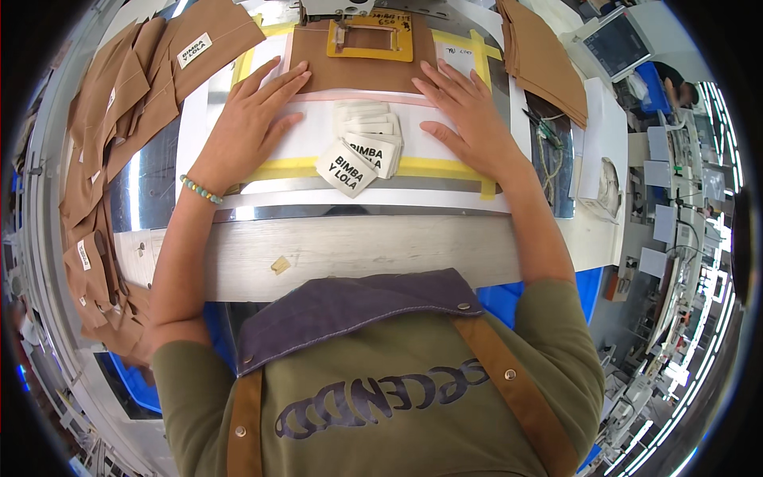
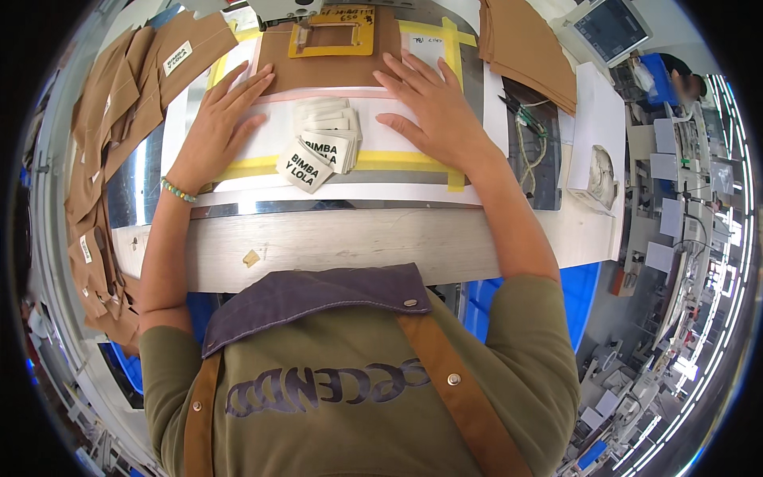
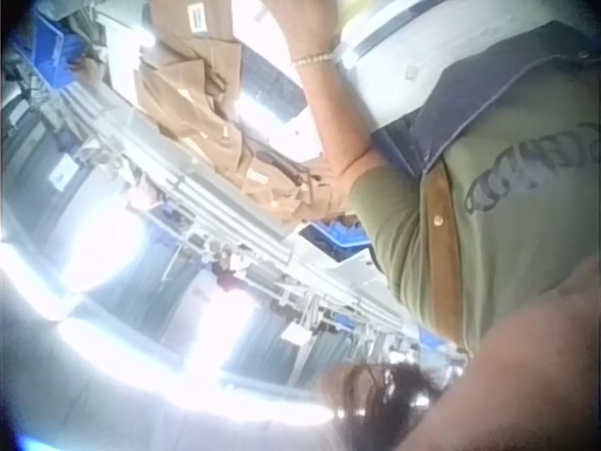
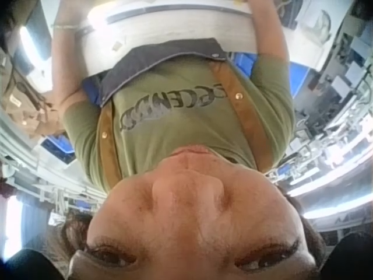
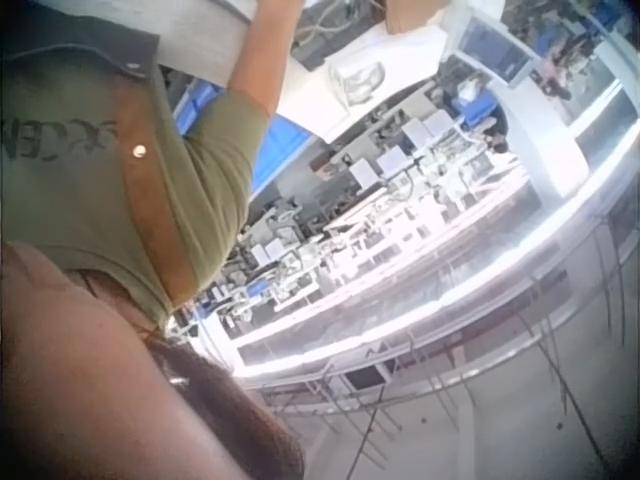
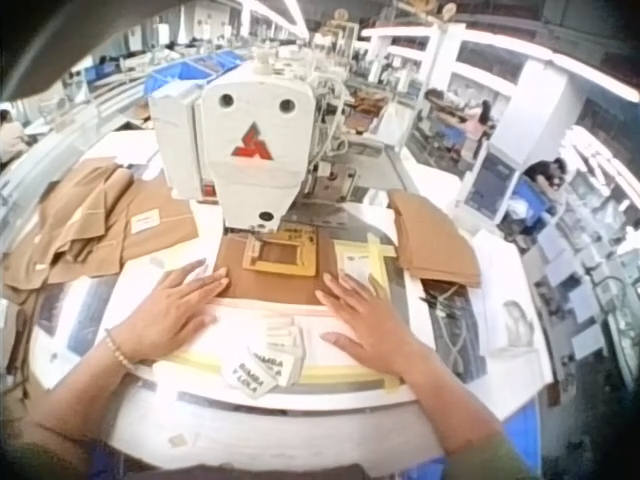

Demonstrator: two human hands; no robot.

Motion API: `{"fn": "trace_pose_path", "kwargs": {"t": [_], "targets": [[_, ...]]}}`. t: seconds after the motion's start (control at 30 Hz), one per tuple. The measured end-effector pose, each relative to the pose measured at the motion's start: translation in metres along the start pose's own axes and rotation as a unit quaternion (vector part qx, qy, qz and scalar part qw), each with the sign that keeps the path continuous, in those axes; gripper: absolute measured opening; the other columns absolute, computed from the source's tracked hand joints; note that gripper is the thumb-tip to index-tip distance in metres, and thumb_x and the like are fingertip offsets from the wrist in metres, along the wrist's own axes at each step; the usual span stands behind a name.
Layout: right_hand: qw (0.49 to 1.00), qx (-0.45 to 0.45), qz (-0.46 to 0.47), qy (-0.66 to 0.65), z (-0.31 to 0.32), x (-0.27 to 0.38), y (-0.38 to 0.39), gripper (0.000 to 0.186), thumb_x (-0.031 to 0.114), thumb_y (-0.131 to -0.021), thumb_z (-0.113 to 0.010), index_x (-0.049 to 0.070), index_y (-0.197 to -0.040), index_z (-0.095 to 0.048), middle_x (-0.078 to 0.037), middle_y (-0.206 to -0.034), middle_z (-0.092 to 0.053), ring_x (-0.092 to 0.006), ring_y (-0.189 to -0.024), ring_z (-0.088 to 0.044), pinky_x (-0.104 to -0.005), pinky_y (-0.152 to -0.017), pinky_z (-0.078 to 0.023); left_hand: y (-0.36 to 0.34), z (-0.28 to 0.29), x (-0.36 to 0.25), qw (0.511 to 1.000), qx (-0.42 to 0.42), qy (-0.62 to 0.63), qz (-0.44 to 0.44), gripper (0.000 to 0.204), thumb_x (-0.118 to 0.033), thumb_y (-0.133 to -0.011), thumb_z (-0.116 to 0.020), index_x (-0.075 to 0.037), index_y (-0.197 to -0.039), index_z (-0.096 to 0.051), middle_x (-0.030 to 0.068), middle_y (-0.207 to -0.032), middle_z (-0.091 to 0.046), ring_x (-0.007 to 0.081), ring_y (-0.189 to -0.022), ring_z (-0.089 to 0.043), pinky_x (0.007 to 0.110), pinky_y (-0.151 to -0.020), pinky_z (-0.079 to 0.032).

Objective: Sewing brand labels onto fabric pieces using an industrial sewing machine.

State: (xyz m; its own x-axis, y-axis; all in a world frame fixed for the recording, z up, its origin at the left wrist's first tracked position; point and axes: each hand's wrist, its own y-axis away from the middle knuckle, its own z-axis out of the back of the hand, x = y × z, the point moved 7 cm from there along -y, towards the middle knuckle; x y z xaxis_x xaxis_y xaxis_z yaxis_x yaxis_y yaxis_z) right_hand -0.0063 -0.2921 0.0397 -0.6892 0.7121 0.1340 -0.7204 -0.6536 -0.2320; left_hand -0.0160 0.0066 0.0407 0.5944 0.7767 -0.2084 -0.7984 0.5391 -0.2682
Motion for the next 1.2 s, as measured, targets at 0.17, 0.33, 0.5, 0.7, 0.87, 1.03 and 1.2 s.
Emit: {"fn": "trace_pose_path", "kwargs": {"t": [0.17, 0.33, 0.5, 0.7, 0.87, 1.03, 1.2], "targets": [[1.000, 0.015, -0.001, 0.013, 0.002, 0.001, 0.004, 0.063, 0.051, -0.110, -0.058, 0.014, -0.161, -0.054, -0.011, -0.172, -0.046, -0.0336, -0.161, -0.037, -0.0598, -0.133, -0.022, 0.001, -0.002, 0.002, 1.000, -0.002, 0.002, -0.003, 0.054, -0.023, -0.106, -0.065, -0.008, -0.157, -0.056, 0.0059, -0.168, -0.052, 0.0372, -0.158, -0.040, 0.051, -0.131, -0.032], [0.997, -0.050, -0.013, -0.057, 0.014, -0.004, 0.002, 0.060, 0.048, -0.110, -0.059, 0.015, -0.160, -0.055, -0.010, -0.171, -0.047, -0.0339, -0.160, -0.038, -0.0587, -0.133, -0.023, 0.000, 0.006, 0.003, 1.000, -0.013, 0.012, -0.022, 0.049, -0.016, -0.103, -0.070, -0.007, -0.151, -0.062, 0.0074, -0.159, -0.060, 0.0381, -0.150, -0.049, 0.050, -0.125, -0.042], [1.000, 0.002, 0.010, -0.018, 0.007, 0.000, 0.001, 0.057, 0.043, -0.110, -0.061, 0.014, -0.159, -0.057, -0.010, -0.172, -0.046, -0.0351, -0.161, -0.035, -0.0583, -0.134, -0.022, 0.001, 0.019, -0.001, 0.992, -0.105, 0.072, -0.021, 0.048, -0.012, -0.099, -0.073, -0.006, -0.147, -0.065, 0.0075, -0.152, -0.066, 0.0359, -0.146, -0.054, 0.048, -0.122, -0.046], [0.999, 0.005, -0.012, -0.031, 0.006, -0.003, 0.001, 0.053, 0.041, -0.110, -0.060, 0.016, -0.157, -0.059, -0.011, -0.170, -0.048, -0.0368, -0.160, -0.037, -0.0583, -0.134, -0.023, 0.004, 0.012, 0.000, 0.998, -0.026, 0.052, -0.008, 0.050, -0.011, -0.100, -0.071, -0.008, -0.149, -0.064, 0.0063, -0.155, -0.065, 0.0355, -0.145, -0.056, 0.048, -0.122, -0.047], [1.000, 0.004, -0.002, -0.028, 0.009, -0.002, 0.003, 0.051, 0.041, -0.110, -0.060, 0.017, -0.155, -0.062, -0.014, -0.168, -0.049, -0.0378, -0.157, -0.041, -0.0581, -0.133, -0.025, 0.003, 0.017, -0.002, 0.998, -0.037, 0.038, -0.030, 0.042, -0.011, -0.098, -0.073, -0.006, -0.140, -0.071, 0.0066, -0.148, -0.070, 0.0339, -0.140, -0.061, 0.046, -0.117, -0.052], [1.000, -0.002, 0.008, -0.030, 0.010, -0.002, 0.003, 0.050, 0.041, -0.110, -0.060, 0.016, -0.154, -0.063, -0.015, -0.167, -0.050, -0.0385, -0.155, -0.043, -0.0578, -0.131, -0.027, 0.004, 0.025, -0.001, 0.997, -0.056, 0.034, -0.047, 0.033, -0.005, -0.093, -0.076, -0.004, -0.126, -0.078, 0.0077, -0.135, -0.076, 0.0316, -0.129, -0.068, 0.044, -0.108, -0.058], [0.999, 0.012, 0.025, -0.022, 0.008, -0.003, 0.003, 0.050, 0.036, -0.112, -0.054, 0.016, -0.158, -0.060, -0.012, -0.173, -0.044, -0.0386, -0.159, -0.037, -0.0526, -0.133, -0.025, 0.004, 0.022, -0.001, 0.997, -0.046, 0.037, -0.046, 0.034, -0.002, -0.091, -0.077, -0.004, -0.125, -0.078, 0.0098, -0.134, -0.077, 0.0317, -0.126, -0.070, 0.043, -0.107, -0.058]]}}
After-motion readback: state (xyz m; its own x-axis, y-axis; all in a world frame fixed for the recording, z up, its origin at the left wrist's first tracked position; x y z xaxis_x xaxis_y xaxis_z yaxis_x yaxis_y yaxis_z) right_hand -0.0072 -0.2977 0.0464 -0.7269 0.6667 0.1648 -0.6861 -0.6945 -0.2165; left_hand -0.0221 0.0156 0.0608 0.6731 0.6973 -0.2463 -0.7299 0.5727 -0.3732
